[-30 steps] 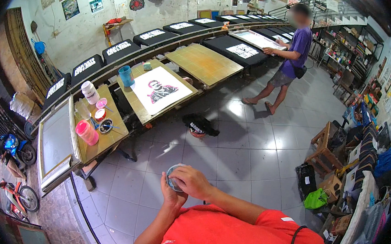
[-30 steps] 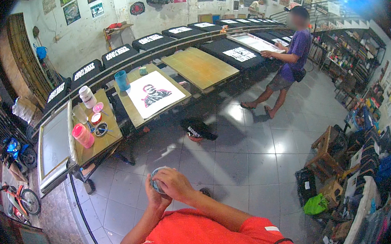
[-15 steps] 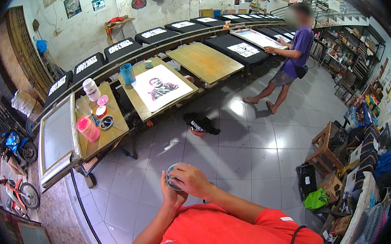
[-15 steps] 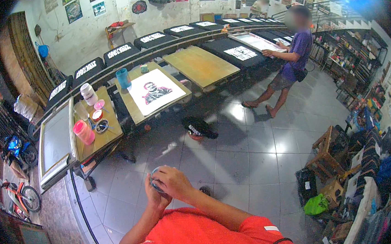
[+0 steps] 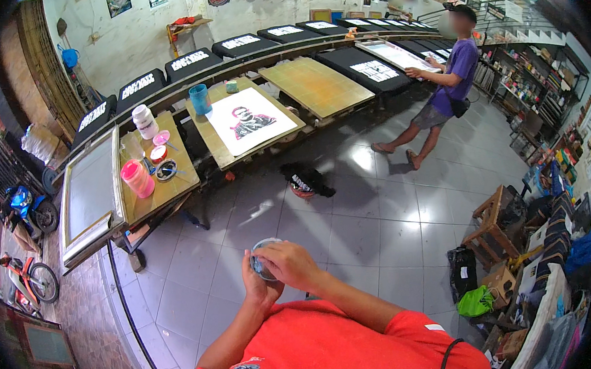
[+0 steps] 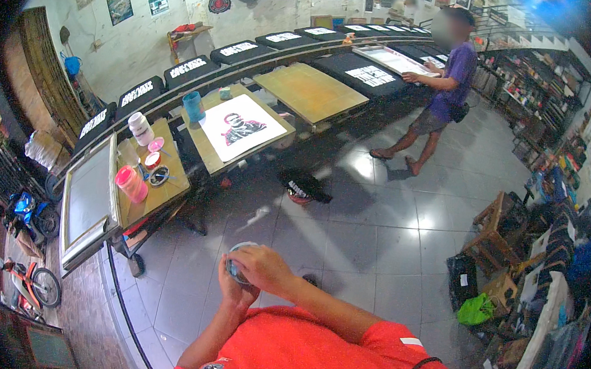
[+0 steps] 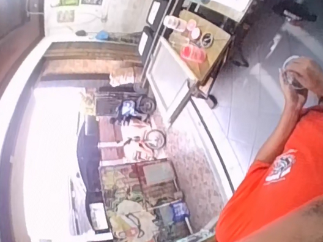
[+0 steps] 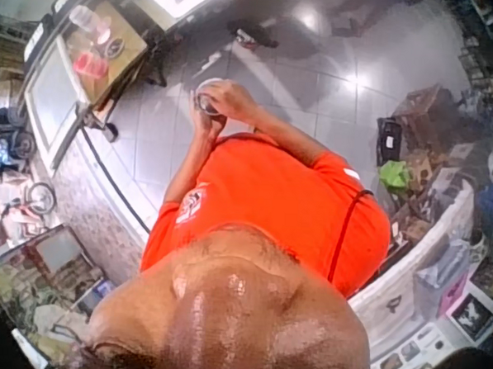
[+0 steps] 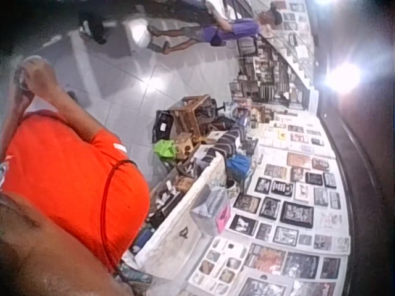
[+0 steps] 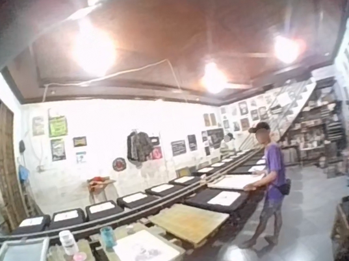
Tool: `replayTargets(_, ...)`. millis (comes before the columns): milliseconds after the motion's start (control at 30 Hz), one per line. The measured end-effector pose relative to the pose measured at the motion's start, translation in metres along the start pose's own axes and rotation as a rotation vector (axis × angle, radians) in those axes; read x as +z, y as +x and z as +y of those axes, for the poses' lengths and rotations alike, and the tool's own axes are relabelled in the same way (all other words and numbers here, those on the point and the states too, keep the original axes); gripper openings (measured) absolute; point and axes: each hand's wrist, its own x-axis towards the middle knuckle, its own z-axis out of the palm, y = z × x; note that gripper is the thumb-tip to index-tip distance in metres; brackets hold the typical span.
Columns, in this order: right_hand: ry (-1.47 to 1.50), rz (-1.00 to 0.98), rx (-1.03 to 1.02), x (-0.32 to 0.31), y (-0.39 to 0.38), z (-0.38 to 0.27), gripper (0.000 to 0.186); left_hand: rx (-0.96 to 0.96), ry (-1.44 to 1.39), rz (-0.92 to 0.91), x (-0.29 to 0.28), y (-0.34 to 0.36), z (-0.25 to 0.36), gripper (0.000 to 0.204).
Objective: The person retrieves a blue container and a clear plastic cup from a shelf, then walks to a workbench. They pour a blue liquid into the cup, add a white substance, and mix the contents with a green spatula. Finally, they use a brush to stir the mixture further.
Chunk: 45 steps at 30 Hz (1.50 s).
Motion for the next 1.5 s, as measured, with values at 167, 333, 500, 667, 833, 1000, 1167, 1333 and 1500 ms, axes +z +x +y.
replayTargets(167,0.03,-0.042,-0.007,0.005,0.0,-0.005,0.021,0.023,0.008,0.047,-0.001,-0.008,0.003,0.061)
replayTargets(333,0.042,-0.024,-0.007,0.006,-0.001,-0.01,0.02,0.031,-0.01,0.026,-0.004,-0.007,-0.001,0.064)
replayTargets(500,0.045,-0.049,-0.013,0.01,-0.006,-0.008,0.018,0.037,-0.023,0.05,-0.02,-0.004,-0.003,0.063)
replayTargets(667,-0.024,0.069,0.071,-0.002,-0.007,0.004,0.013,-0.062,0.015,0.067,-0.002,0.005,-0.006,0.053)
replayTargets(833,-0.182,0.193,0.155,-0.049,0.011,0.029,0.015,-0.114,0.064,-0.035,0.024,0.073,-0.014,0.055)
replayTargets(1000,-0.022,0.294,0.197,-0.079,0.014,0.032,0.016,-0.108,0.044,-0.217,0.056,0.073,-0.013,0.06)
replayTargets(1167,0.013,0.291,0.227,-0.076,0.023,0.032,0.016,-0.068,-0.038,-0.195,0.055,0.073,-0.003,0.064)
replayTargets(1333,-0.006,0.211,0.194,-0.055,0.034,0.048,0.017,-0.029,-0.087,-0.182,0.033,0.08,0.005,0.058)
replayTargets(1500,0.026,0.02,0.067,-0.026,0.052,0.063,0.019,0.073,-0.1,0.003,0.007,0.074,0.017,0.058)
